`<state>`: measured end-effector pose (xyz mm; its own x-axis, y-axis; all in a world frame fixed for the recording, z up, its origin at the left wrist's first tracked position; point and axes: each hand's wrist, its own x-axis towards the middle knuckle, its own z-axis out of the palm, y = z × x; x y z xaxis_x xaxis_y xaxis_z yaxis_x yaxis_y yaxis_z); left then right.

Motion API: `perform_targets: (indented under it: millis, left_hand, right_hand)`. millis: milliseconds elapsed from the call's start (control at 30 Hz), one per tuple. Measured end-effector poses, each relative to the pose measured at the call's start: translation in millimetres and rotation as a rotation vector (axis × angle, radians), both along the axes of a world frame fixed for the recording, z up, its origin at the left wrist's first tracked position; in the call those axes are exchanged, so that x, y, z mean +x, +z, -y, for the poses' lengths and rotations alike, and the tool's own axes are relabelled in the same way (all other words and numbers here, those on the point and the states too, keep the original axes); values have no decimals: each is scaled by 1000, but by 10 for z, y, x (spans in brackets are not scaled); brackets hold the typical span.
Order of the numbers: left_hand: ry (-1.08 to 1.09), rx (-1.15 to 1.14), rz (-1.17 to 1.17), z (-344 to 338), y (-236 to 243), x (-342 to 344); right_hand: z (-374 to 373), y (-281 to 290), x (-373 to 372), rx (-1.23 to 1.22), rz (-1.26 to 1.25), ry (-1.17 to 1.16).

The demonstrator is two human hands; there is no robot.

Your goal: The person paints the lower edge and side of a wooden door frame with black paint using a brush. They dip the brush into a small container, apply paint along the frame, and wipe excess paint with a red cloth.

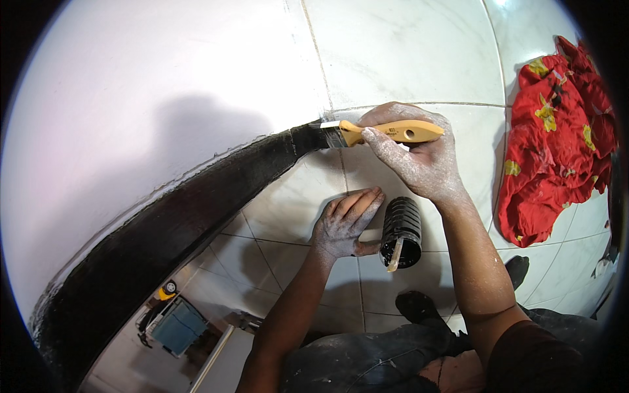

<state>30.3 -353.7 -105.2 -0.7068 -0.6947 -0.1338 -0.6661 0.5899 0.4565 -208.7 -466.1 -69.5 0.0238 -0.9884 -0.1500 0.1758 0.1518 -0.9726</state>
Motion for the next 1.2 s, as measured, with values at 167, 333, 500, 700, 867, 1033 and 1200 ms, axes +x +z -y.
perform_targets:
  millis: [167,333,500,700,867,1033,1200]
  left_hand:
    - [6,11,-29,-18,-28,18]
    - [16,-12,-30,0,3,-28]
    - [-2,-20,2,11,15,-5]
    - [4,-19,-1,-5,-3,-7]
    - [-5,-27,2,-2,-10,-8]
    - [-11,-30,-9,-5,-31,25]
    - [4,-42,-4,3,-12,-16]
  right_hand:
    - [-48,-67,-87,23,-9,-41]
    - [-51,-60,-2,58,14,-29]
    - [-75,-37,-55,22,57,-34]
    - [-46,-98,-42,93,-10,-19]
    - [-39,-36,-60,-13,70,-15]
    - [-38,-22,-146,84,11,-15]
    - [-65,36,41,-32,75,-6]
